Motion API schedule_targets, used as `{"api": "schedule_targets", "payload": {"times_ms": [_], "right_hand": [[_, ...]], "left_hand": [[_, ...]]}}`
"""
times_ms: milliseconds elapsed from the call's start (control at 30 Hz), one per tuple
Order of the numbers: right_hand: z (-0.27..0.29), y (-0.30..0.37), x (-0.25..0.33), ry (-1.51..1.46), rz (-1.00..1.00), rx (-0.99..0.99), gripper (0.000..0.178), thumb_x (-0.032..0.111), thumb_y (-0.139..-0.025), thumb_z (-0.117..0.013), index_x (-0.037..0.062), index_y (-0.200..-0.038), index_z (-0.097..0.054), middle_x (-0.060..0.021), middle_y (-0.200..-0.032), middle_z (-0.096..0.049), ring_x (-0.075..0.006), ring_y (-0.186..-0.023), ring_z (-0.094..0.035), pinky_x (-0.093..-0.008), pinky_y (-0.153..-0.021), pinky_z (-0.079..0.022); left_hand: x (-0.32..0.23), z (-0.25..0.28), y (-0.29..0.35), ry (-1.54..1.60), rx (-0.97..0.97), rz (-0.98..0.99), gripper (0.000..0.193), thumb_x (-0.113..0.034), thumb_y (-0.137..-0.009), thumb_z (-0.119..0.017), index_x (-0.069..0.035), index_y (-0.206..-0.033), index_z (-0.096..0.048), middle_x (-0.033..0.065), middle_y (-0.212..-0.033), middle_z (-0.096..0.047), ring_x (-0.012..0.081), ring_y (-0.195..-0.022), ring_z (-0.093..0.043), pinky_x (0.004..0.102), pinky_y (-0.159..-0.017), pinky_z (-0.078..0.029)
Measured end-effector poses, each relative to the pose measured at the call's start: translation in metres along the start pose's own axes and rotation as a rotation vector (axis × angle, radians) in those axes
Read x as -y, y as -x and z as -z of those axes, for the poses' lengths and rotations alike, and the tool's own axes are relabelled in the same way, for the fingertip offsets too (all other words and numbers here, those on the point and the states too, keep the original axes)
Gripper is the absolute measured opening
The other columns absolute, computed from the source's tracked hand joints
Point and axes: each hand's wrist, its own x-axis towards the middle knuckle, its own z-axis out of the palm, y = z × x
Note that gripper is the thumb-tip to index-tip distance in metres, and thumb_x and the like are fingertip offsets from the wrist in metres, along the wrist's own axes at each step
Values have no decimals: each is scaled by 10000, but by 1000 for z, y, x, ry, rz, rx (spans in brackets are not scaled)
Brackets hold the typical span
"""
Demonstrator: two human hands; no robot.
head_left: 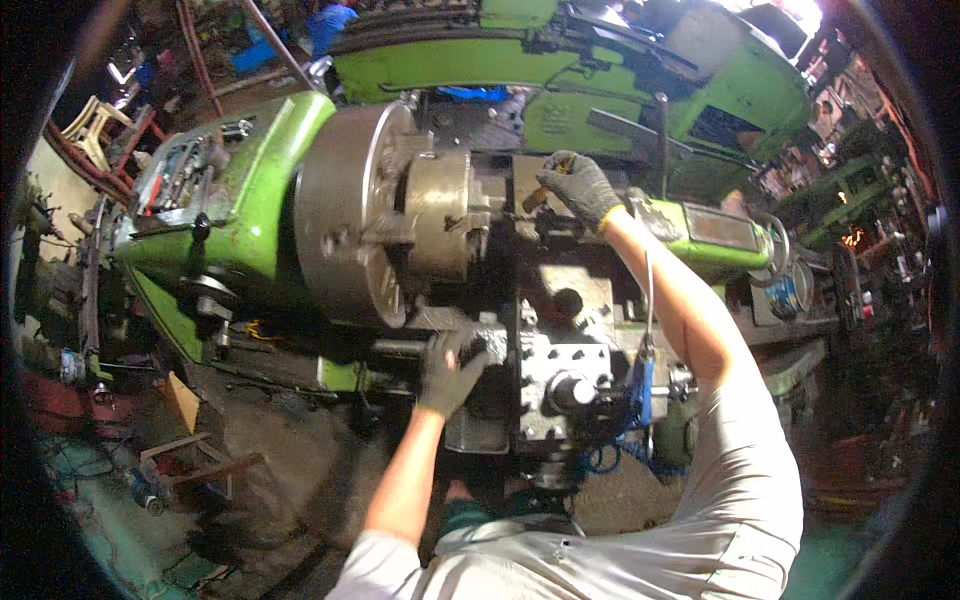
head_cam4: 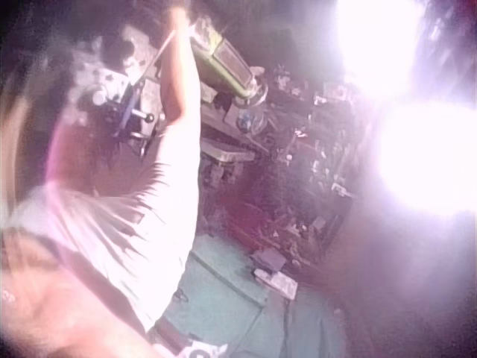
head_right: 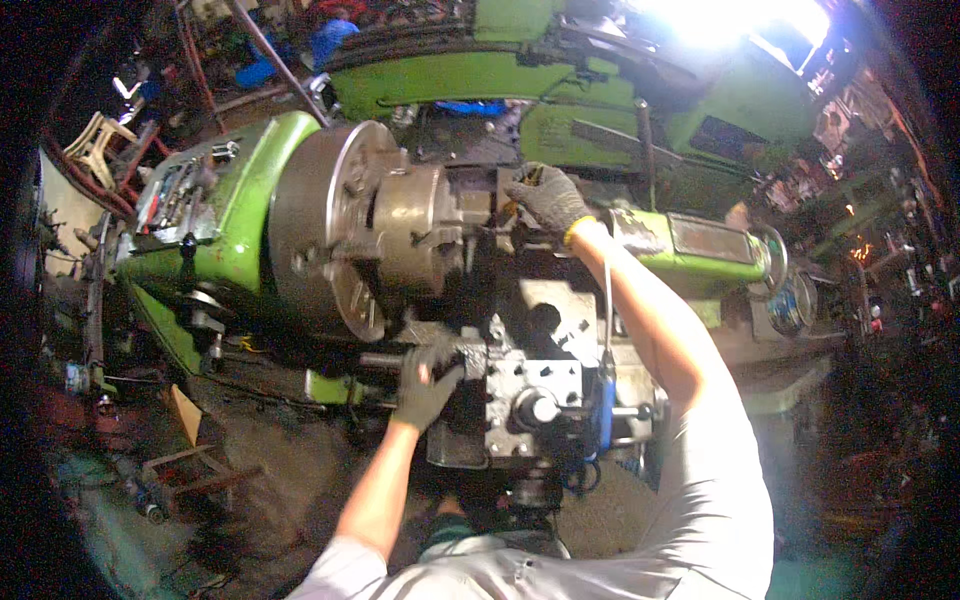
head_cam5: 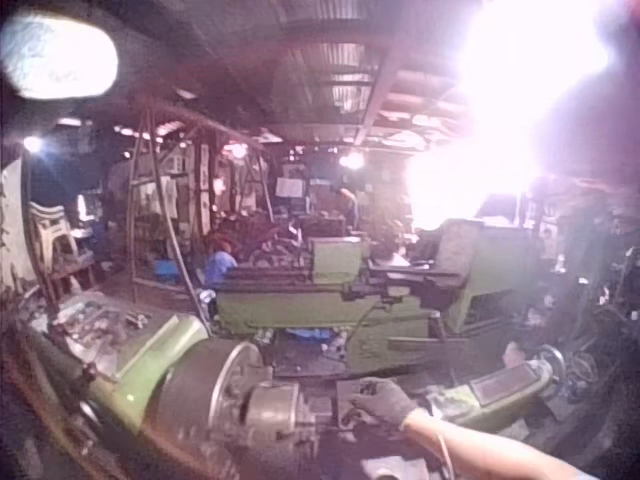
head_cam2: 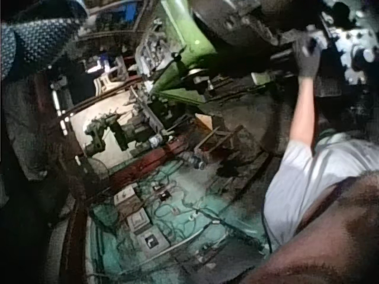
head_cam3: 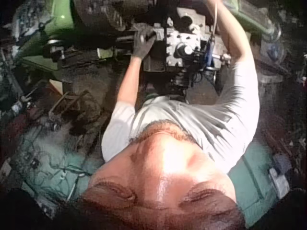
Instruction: The person operates a green metal lathe in a workshop, using a wrench to tighten the chuck and adjusting the tool post and tailstock. They manipulate the machine's controls to position the cutting tool against a rotating metal workpiece, performing machining operations while frequently adjusting the setup.
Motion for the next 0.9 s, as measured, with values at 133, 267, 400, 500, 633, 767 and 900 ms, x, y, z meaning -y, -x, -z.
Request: {"api": "schedule_targets", "payload": {"times_ms": [133, 267, 400, 500, 633, 767, 900], "right_hand": [[54, 93, 20, -200, -113, 232, 241, 272, -934, -699, 39, -989, -720, -15, -823, -693, -96, -767, -601, -288, -708, -506], [50, 145, 12, -53, -187, 266, 269, 280, -944, -687, 34, -1053, -695, -95, -814, -720, -174, -729, -685, -344, -678, -557], [32, 165, -13, 43, -71, 288, 292, 341, -911, -694, 89, -1058, -703, -189, -890, -722, -322, -801, -729, -419, -737, -574], [27, 168, -20, 338, 215, 327, 320, 375, -895, -685, 108, -1069, -719, -204, -927, -722, -372, -857, -720, -465, -758, -570], [10, 175, -38, 585, 207, 449, 316, 338, -882, -665, 126, -1106, -729, -205, -930, -717, -378, -881, -719, -507, -773, -562], [-4, 169, -29, 319, -245, 302, 368, 387, -881, -691, 85, -1083, -745, -219, -952, -728, -379, -883, -724, -469, -780, -575], [7, 163, -15, 454, -20, 439, 230, 254, -887, -700, 148, -1080, -765, -182, -925, -730, -374, -897, -713, -459, -777, -557]], "left_hand": [[-21, -28, -79, -153, 192, -290, 810, -233, -759, -789, -140, -1490, -452, 160, -1388, -529, 386, -1300, -479, 510, -1108, -361], [-46, -69, -151, -302, 486, -257, 777, -451, -805, -767, -189, -1492, -515, 124, -1365, -599, 325, -1301, -523, 411, -1119, -392], [-71, -88, -170, -391, 608, -278, 605, -500, -842, -702, -235, -1380, -626, 121, -1246, -678, 326, -1182, -620, 436, -1032, -463], [-72, -83, -159, -292, 448, -498, 549, -473, -856, -683, -249, -1355, -639, 112, -1213, -687, 319, -1143, -633, 441, -996, -471], [-64, -84, -150, -252, 338, -570, 477, -437, -875, -659, -267, -1320, -657, 100, -1168, -698, 310, -1090, -650, 447, -949, -482], [-56, -82, -138, -242, 223, -594, 411, -400, -893, -634, -285, -1286, -675, 88, -1123, -710, 300, -1038, -667, 452, -901, -492], [-52, -83, -132, -285, 113, -560, 355, -364, -912, -610, -304, -1251, -693, 76, -1079, -722, 291, -985, -684, 458, -854, -503]]}}
